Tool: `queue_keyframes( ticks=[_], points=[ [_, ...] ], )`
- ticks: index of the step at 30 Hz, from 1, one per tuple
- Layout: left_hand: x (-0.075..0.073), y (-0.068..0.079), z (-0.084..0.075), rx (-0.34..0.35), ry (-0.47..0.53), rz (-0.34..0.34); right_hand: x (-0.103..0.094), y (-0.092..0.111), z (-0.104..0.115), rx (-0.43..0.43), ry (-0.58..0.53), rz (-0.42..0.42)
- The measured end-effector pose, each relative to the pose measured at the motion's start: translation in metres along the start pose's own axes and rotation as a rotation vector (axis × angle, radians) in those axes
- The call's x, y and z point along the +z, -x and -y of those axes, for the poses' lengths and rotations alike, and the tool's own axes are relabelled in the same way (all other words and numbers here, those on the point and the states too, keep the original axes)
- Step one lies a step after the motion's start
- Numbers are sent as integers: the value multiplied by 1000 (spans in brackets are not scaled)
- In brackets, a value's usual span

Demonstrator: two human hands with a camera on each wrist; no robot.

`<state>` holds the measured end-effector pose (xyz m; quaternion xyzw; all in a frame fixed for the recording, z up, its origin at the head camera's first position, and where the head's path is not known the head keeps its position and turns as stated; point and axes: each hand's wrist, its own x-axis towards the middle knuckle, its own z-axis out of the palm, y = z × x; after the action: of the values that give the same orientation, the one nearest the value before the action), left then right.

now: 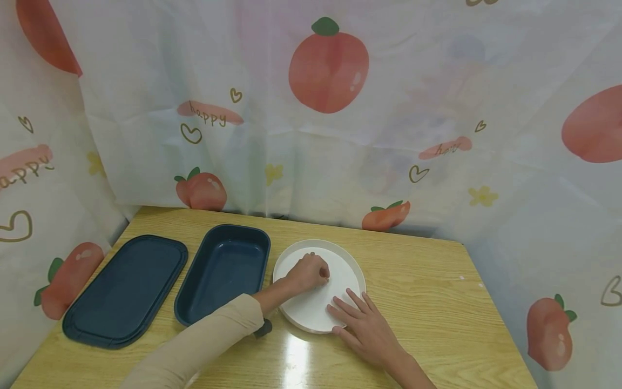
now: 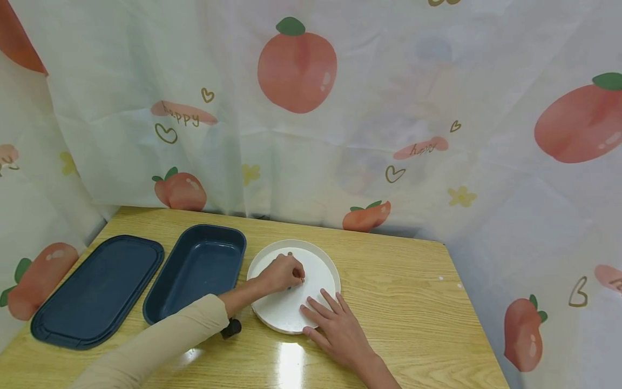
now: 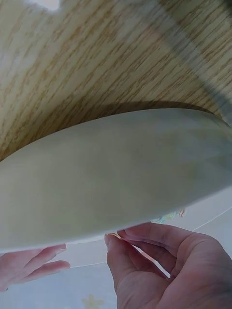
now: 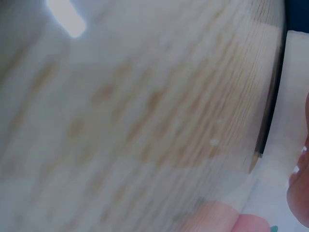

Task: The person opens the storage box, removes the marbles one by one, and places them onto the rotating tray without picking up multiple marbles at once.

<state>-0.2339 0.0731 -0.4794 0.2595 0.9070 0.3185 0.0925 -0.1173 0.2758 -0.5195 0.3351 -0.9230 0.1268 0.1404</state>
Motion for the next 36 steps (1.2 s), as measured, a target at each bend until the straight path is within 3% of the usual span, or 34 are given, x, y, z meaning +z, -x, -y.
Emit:
queue_keyframes(
  ticks=[14, 23, 29, 36],
  points=[
    [2, 0, -6, -1, -151, -3, 2, 1, -2, -3, 6, -3],
    [2, 1, -9, 5, -180, -14, 3, 1, -2, 1, 8, 1],
    [0, 2, -11, -2, -168, -12, 3, 1, -3, 0, 2, 0],
    [-10, 6, -11, -21, -45, -37, 0, 1, -1, 11, 8, 11]
  ],
)
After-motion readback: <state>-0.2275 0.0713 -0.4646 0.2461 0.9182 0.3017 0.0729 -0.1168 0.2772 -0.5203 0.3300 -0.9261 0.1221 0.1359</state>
